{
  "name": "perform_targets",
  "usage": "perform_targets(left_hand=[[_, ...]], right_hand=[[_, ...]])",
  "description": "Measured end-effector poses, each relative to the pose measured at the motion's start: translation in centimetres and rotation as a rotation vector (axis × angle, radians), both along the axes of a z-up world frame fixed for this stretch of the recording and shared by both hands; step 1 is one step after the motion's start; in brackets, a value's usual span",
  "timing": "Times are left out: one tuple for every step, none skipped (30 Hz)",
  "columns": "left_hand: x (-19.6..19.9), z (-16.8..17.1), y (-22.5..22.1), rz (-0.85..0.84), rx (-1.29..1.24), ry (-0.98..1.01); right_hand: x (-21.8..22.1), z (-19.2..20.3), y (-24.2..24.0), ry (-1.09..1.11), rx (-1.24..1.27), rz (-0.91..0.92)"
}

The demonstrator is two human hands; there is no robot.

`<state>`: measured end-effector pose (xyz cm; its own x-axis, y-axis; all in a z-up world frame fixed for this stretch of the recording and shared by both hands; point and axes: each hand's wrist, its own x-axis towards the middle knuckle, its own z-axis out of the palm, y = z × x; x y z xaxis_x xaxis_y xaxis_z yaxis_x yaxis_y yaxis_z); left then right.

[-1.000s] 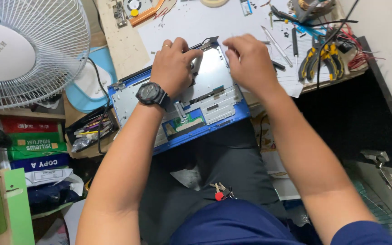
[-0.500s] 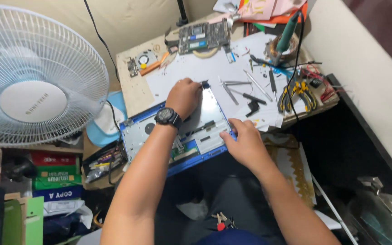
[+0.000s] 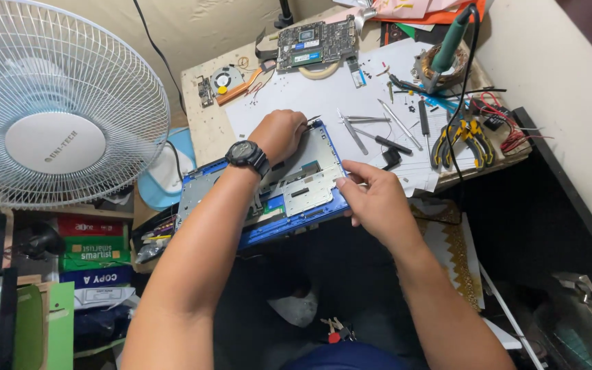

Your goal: Repairing a laptop by assembling internal components and routing cables inside the chassis.

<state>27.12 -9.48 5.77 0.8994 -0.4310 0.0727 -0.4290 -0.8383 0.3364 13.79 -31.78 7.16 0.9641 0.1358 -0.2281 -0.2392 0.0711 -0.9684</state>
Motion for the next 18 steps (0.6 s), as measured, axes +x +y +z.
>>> perform_targets(left_hand=[[0.0,0.2,0.0,0.003,0.001,0.003],[0.0,0.3,0.0,-0.006,0.004,0.012],[0.1,0.5,-0.1,-0.017,0.005,0.02],[0.1,0.6,-0.2,-0.015,0.005,0.022],[0.1,0.8,-0.2,-0.004,0.023,0.04],[0.1,1.0,-0.3,0.006,0.041,0.057],[0.1,1.0,-0.3,0.008,0.041,0.058],[0.1,1.0,-0.3,0.006,0.036,0.055],[0.1,1.0,-0.3,0.005,0.03,0.053],[0.2,0.9,-0.2,0.009,0.029,0.056],[0.2,0.8,-0.2,0.008,0.035,0.064],[0.2,0.7,-0.2,0.006,0.04,0.072],[0.3,0.6,-0.2,0.009,0.039,0.074],[0.3,0.5,-0.1,0.007,0.036,0.07],[0.4,0.5,-0.1,0.004,0.033,0.065],[0.3,0.5,-0.1,0.006,0.033,0.065],[0.3,0.5,-0.1,0.008,0.035,0.064],[0.4,0.4,-0.1,0.01,0.038,0.062]], right_hand=[[0.0,0.3,0.0,0.003,0.001,0.003],[-0.1,0.6,0.0,0.001,-0.008,0.004],[-0.1,0.9,-0.1,-0.001,-0.019,0.003],[-0.1,0.8,-0.1,0.001,-0.019,0.004],[-0.1,0.8,-0.2,0.006,-0.025,0.009],[-0.1,0.8,-0.2,0.011,-0.031,0.014],[-0.1,0.5,-0.3,0.012,-0.031,0.016],[-0.1,0.2,-0.3,0.02,-0.044,0.017],[-0.2,-0.1,-0.4,0.03,-0.058,0.02],[-0.2,-0.2,-0.4,0.032,-0.058,0.024],[-0.3,-0.4,-0.4,0.034,-0.057,0.025],[-0.4,-0.6,-0.5,0.035,-0.056,0.026],[-0.4,-0.8,-0.5,0.037,-0.058,0.029],[-0.5,-1.0,-0.6,0.027,-0.054,0.03],[-0.5,-1.1,-0.6,0.016,-0.049,0.03],[-0.5,-1.1,-0.5,0.016,-0.05,0.032],[-0.6,-1.1,-0.5,0.018,-0.063,0.027],[-0.6,-1.1,-0.5,0.02,-0.076,0.022]])
